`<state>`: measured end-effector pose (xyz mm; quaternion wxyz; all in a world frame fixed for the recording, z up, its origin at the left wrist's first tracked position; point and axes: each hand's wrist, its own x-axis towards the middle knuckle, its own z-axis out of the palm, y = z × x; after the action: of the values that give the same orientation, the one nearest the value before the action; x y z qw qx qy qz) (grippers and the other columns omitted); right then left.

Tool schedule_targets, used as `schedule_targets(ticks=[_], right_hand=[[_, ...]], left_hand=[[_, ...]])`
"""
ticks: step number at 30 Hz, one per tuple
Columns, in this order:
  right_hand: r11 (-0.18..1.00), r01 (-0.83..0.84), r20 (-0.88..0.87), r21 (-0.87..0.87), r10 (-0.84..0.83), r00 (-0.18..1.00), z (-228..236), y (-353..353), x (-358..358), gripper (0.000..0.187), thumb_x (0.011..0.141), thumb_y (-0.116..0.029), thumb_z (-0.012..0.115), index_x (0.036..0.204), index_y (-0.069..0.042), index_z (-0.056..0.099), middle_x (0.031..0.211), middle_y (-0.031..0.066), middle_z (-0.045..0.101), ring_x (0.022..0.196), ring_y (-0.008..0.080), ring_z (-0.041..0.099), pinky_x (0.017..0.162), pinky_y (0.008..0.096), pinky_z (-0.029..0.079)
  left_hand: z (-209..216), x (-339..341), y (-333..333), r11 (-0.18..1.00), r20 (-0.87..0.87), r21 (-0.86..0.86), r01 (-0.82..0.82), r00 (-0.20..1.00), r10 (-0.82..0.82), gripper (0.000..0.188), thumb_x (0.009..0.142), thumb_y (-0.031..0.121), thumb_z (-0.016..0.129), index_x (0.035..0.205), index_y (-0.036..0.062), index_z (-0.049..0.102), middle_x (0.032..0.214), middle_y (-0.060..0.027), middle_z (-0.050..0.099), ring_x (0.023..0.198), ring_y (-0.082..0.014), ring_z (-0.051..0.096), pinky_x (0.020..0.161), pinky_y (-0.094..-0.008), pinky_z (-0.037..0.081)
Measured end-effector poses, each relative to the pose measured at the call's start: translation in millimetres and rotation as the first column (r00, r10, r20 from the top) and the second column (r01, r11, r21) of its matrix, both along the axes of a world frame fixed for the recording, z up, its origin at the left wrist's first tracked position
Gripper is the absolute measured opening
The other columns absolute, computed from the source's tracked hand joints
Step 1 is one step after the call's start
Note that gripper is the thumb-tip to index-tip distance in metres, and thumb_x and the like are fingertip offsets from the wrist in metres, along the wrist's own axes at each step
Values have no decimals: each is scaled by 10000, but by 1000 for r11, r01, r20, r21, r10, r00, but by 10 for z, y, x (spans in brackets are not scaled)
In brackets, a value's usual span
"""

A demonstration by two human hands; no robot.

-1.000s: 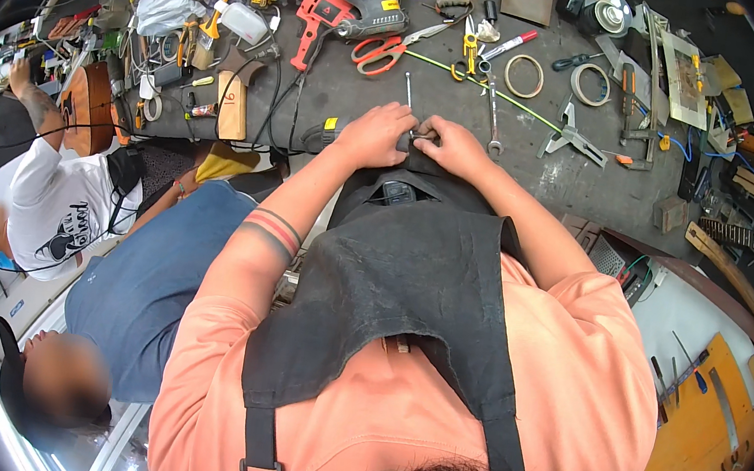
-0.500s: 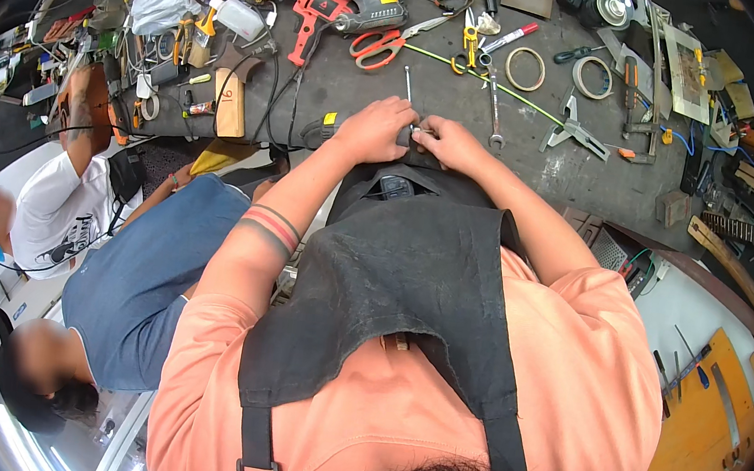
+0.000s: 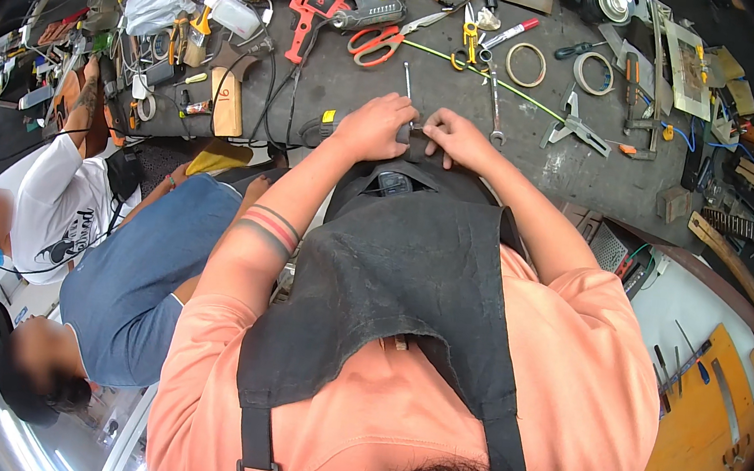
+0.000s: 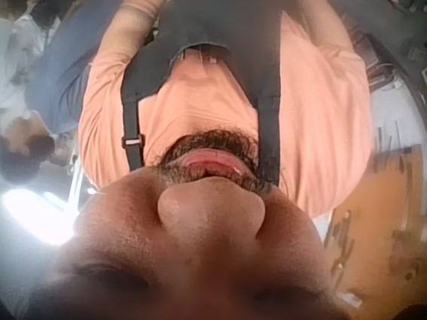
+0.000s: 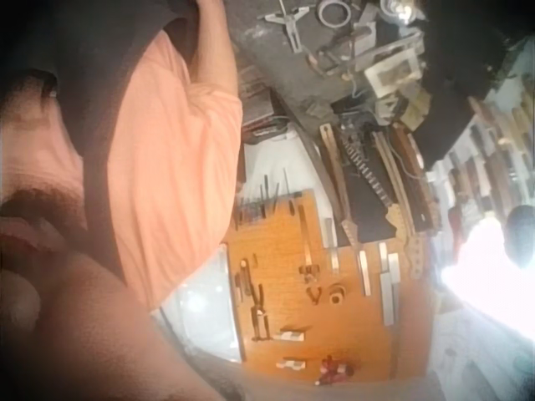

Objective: The person works at a cluttered workbench in a workshop, handling small mechanical components and tools. They pick up a small metal part and a screwdriver, then proceed to manipulate and assemble the parts on the table. The person uses a screwdriver to tighten or adjust a screw on the component while another person works nearby.

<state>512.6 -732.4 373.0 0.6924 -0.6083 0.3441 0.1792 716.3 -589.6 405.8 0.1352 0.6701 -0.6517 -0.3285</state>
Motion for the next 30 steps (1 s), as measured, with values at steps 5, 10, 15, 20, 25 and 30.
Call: schedule_targets(ticks=[5,10,15,20,25,30], right_hand=[[999,47,114,-28,-43,993,-171,5,-109,196,1139,-248,653,1162,-53,659,894,69,770,575,153,675,556,343,534],[995,33,86,-94,-25,996,-100,0,-91,199,1149,-243,626,1128,-49,664,875,68,756,589,168,705,581,357,560],[997,35,54,-65,-32,998,-146,-14,-108,201,1151,-238,622,1121,-42,656,875,71,757,585,178,710,581,364,563],[998,8,85,-59,-3,996,-156,26,-80,207,1174,-258,599,1146,-57,642,907,29,740,619,122,685,538,302,512],[997,56,42,-54,-53,998,-15,51,-50,225,1169,-270,617,1169,-46,648,934,50,758,620,129,685,568,309,530],[999,-2,140,-43,8,990,-190,141,25,291,1146,-309,649,1171,-20,677,931,87,787,620,181,730,597,369,565]], left_hand=[[-15,2,-7,1000,5,-16,6,1000,-6,544,752,219,904,1235,50,719,1215,-137,683,1241,-372,648,1082,-488,560],[-1,1,-5,1000,12,17,17,1000,-17,537,774,222,893,1254,58,718,1233,-109,672,1263,-341,637,1087,-476,558],[8,-6,-5,1000,0,-18,7,1000,-7,520,765,215,895,1226,56,717,1209,-122,678,1239,-359,644,1073,-482,561],[-19,-1,-9,999,-17,-35,10,1000,-10,502,760,209,892,1203,54,716,1184,-127,680,1212,-367,649,1056,-488,564],[-13,-6,2,999,-18,-42,6,1000,-7,502,757,207,888,1202,52,716,1171,-131,679,1205,-369,650,1047,-488,564],[-50,-2,1,999,-9,-50,8,1000,-8,514,752,201,884,1211,47,715,1170,-136,678,1204,-375,652,1047,-491,564]])
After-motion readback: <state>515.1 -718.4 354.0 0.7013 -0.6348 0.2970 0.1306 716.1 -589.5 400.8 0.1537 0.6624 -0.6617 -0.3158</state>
